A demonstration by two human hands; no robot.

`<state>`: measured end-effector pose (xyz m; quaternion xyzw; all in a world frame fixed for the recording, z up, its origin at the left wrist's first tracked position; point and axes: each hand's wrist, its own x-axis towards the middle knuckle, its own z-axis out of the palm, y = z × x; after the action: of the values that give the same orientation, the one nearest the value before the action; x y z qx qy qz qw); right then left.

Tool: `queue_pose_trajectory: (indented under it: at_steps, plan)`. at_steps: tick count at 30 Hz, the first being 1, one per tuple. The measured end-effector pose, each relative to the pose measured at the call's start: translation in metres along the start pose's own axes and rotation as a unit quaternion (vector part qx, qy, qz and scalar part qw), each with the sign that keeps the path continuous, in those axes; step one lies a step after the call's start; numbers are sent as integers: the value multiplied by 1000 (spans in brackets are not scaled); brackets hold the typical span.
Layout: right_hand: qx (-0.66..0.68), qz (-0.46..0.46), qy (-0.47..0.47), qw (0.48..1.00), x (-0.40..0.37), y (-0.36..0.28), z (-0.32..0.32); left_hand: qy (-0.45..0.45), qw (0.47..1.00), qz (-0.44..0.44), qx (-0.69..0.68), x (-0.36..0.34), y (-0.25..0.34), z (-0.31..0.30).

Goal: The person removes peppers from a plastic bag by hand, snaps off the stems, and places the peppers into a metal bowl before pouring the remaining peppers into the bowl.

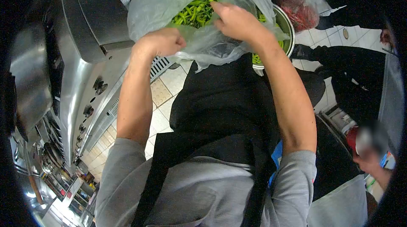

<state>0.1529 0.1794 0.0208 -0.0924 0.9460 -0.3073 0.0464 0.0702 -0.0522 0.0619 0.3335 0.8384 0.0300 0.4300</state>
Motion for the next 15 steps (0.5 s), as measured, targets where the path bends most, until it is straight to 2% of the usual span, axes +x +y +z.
queue_pose_trajectory:
  at_steps: [1,2,3,5,6,8,9,10,12,13,15]
  plan:
    - [14,16,-4,1000,1,-1,-3,-43,998,-48,21,-4,-1,0]
    - [16,14,-3,1000,2,-1,0,30,998,-60,6,-3,-3,1]
    - [27,3,15,1000,3,-2,3,30,998,-63,5,2,-3,-2]
    - [36,-9,31,999,2,-6,7,285,957,-40,-37,27,3,-16]
    - [44,-12,46,998,0,-15,9,286,957,-38,-36,40,6,-25]
    - [23,-45,103,993,-6,-24,14,350,929,7,-121,70,11,-44]
    - [22,-42,106,993,-10,-26,14,349,929,11,-119,101,-1,-41]
    - [46,-38,120,991,-15,-29,13,402,891,107,-182,140,-19,-27]
    - [81,-34,151,985,-27,-32,13,358,915,132,-131,148,0,-31]
    - [79,-29,152,985,-34,-31,13,258,964,56,-16,133,27,-41]
    - [92,-12,149,984,-48,-30,13,219,974,55,33,153,20,-20]
